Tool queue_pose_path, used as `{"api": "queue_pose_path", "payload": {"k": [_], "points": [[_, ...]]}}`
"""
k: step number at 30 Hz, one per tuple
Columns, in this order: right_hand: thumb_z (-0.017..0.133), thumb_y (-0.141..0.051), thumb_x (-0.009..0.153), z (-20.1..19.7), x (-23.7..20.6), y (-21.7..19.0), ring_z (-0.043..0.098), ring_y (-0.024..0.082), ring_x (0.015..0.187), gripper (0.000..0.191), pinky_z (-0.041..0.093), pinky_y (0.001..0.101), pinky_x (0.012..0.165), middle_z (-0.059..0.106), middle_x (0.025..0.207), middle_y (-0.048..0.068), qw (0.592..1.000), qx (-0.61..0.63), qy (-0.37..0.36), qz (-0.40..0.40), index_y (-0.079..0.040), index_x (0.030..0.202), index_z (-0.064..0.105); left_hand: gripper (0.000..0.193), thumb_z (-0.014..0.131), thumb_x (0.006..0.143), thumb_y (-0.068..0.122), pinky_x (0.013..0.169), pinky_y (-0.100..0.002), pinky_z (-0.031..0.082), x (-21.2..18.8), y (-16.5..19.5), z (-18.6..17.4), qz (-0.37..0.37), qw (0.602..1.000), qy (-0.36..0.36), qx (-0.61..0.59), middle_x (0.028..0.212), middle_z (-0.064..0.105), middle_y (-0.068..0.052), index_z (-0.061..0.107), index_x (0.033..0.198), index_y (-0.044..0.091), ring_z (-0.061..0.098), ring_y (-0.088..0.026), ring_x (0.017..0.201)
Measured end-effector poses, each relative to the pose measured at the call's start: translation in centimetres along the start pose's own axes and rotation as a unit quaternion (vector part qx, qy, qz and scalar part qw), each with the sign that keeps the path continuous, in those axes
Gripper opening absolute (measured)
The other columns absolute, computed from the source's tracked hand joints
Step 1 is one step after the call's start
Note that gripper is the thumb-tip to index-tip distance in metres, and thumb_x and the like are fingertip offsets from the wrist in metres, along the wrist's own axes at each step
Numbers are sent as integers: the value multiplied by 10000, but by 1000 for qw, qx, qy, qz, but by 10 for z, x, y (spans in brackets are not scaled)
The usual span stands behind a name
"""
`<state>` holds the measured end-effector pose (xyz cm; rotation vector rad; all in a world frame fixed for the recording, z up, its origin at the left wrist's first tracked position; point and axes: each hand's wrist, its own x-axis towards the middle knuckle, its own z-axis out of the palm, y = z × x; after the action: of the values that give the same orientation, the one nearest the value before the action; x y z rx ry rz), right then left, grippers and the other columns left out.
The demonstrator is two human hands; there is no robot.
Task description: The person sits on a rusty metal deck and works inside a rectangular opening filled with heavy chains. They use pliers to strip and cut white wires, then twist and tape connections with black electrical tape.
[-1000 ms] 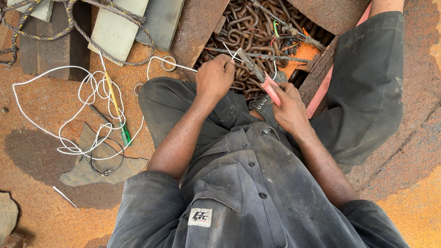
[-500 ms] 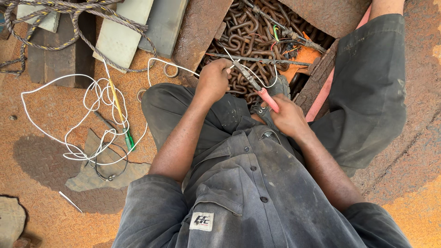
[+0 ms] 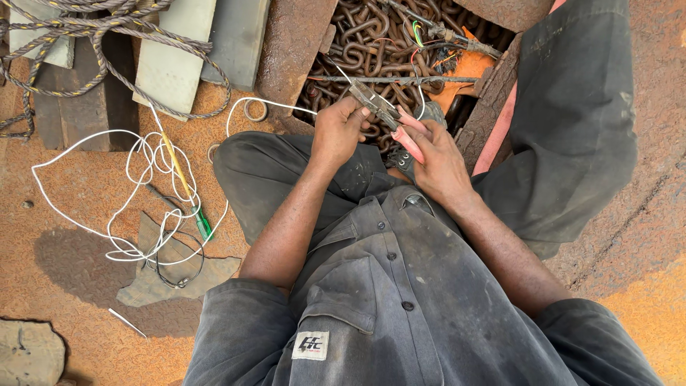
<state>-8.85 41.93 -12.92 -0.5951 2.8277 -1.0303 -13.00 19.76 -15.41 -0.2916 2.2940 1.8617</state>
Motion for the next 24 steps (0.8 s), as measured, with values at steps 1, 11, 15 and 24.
{"api": "queue_pose_path", "payload": {"k": [1, 11, 15, 24], "points": [[589, 22, 875, 1, 0, 1, 585, 402, 1208, 525, 491, 481, 1022, 544, 1318, 218, 1000, -5, 2, 4, -113, 1379, 644, 124, 646, 1004, 104, 556, -236, 581, 0, -2, 0, 4, 1000, 1, 12, 876, 754, -42, 722, 1007, 5, 701, -72, 728], [619, -147, 931, 26, -2, 27, 656, 342, 1052, 335, 534, 514, 813, 601, 1195, 103, 988, -74, -68, 114, -108, 1261, 667, 95, 642, 1004, 109, 588, -252, 581, -15, -2, 17, 55, 994, 58, 70, 875, 748, -58, 663, 986, 17, 728, -93, 745], [607, -130, 896, 29, -6, 33, 657, 367, 990, 438, 536, 523, 758, 598, 1111, 132, 994, -48, -57, 78, -105, 1330, 665, 94, 610, 1017, 85, 620, -254, 640, -12, -13, 18, 27, 998, 61, -11, 917, 756, -63, 674, 992, 23, 744, -92, 821], [594, -164, 945, 20, -4, 33, 677, 383, 982, 281, 546, 520, 805, 641, 1123, 139, 990, -101, -73, 71, -66, 1203, 645, 191, 571, 1047, 179, 627, -297, 549, -8, -30, 12, 3, 998, -6, 66, 910, 781, -78, 685, 1115, 43, 647, -131, 683]]}}
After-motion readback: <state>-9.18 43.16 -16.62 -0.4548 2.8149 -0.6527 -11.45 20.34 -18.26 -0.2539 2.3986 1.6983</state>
